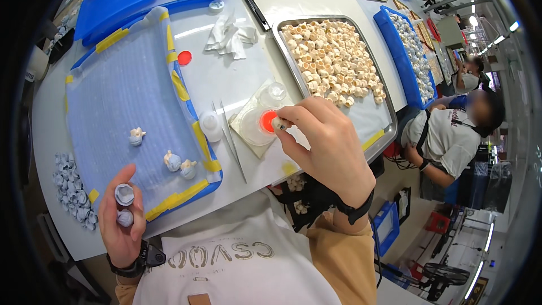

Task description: The person assembles small, white, flower-shaped miniature figures by hand. They pick up a base and a top piece, apply glue from a bottle, and press the parts together. The completed figures are placed on a blue tray. The person repeats this process for multiple units throughout the clip.

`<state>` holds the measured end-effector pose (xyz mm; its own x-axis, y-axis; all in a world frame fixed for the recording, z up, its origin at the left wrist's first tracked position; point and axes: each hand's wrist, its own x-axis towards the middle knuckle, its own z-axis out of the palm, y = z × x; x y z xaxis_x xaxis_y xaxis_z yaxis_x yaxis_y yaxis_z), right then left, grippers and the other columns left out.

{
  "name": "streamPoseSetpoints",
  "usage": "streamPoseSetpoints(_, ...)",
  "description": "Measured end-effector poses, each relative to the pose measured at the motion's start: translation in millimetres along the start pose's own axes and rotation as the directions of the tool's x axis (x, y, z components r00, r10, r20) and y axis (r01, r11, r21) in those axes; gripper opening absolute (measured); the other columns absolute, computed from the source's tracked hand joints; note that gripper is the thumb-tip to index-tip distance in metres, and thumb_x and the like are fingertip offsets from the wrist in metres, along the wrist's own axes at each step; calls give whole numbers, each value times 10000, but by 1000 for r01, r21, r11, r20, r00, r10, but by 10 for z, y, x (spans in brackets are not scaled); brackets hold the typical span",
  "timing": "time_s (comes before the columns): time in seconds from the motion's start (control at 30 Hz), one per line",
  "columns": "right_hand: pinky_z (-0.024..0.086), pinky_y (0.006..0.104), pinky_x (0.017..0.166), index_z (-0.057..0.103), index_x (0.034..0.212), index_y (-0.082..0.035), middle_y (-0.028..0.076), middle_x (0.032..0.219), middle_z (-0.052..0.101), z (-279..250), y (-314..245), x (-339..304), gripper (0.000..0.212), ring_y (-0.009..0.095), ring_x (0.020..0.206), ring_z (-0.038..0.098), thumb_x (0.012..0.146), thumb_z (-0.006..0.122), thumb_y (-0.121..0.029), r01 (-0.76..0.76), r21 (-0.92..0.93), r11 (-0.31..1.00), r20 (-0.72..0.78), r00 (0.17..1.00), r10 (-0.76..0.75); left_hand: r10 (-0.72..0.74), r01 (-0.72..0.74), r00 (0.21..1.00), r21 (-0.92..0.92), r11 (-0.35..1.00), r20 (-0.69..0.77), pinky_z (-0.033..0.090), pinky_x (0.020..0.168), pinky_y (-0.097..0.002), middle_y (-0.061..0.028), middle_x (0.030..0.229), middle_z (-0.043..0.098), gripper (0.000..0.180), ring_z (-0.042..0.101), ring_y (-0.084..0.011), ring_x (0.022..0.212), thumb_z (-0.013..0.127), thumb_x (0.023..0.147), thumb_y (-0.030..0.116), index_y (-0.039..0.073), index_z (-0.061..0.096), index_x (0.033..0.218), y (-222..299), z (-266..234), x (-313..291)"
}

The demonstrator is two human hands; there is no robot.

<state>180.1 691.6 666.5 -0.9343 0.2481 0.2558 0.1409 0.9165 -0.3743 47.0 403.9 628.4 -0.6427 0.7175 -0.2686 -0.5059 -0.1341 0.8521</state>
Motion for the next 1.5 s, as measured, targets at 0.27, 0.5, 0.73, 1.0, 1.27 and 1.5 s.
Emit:
streamPoseSetpoints(0.27,474,275,609,619,884,-9,90,779,611,154,-8,-210,245,185,668,592,659,687,56,-80,120,990,-192,976,102,-69,63,984,43,997,162,290,423,-167,-103,840,553,471,373,-35,458,477,937,334,-57,430,1195,-6,-14,9)
streamPoseSetpoints(0.5,459,273,548,629,962,6,108,798,648,479,-808,-176,440,205,627,584,539,728,73,371,632,680,-379,914,-147,-175,181,948,5,984,267,379,483,-180,-159,1022,600,364,441,-45,505,517,921,174,-17,396,1207,88,118,28)
streamPoseSetpoints(0.73,431,284,520,620,1006,31,96,823,617,600,-891,-54,424,198,615,568,594,709,-11,448,518,729,-356,888,-292,-205,185,912,89,979,356,380,503,-179,-4,707,529,338,429,-30,513,455,958,265,-16,487,1143,74,79,15)
streamPoseSetpoints(1.0,417,290,538,627,985,51,91,859,582,574,-874,-74,354,186,638,534,659,663,-83,498,427,755,-209,866,-454,-325,290,887,151,945,328,337,487,-177,12,664,499,353,389,-22,521,417,974,287,-18,528,1110,113,150,2)
streamPoseSetpoints(1.27,396,289,530,629,971,28,69,850,567,798,-1080,-78,417,191,685,541,688,692,-272,449,263,854,-340,871,-354,-356,312,907,206,927,227,288,413,-186,-56,743,556,404,395,-40,464,340,985,320,-15,563,942,102,110,-14)
streamPoseSetpoints(1.5,365,282,522,608,832,-31,25,704,497,846,-1033,-101,382,186,613,500,712,687,-385,263,246,933,-260,945,-198,220,-238,888,6,971,-404,314,446,-204,-35,733,497,320,402,-62,534,370,959,230,-11,426,1161,-54,56,-55)
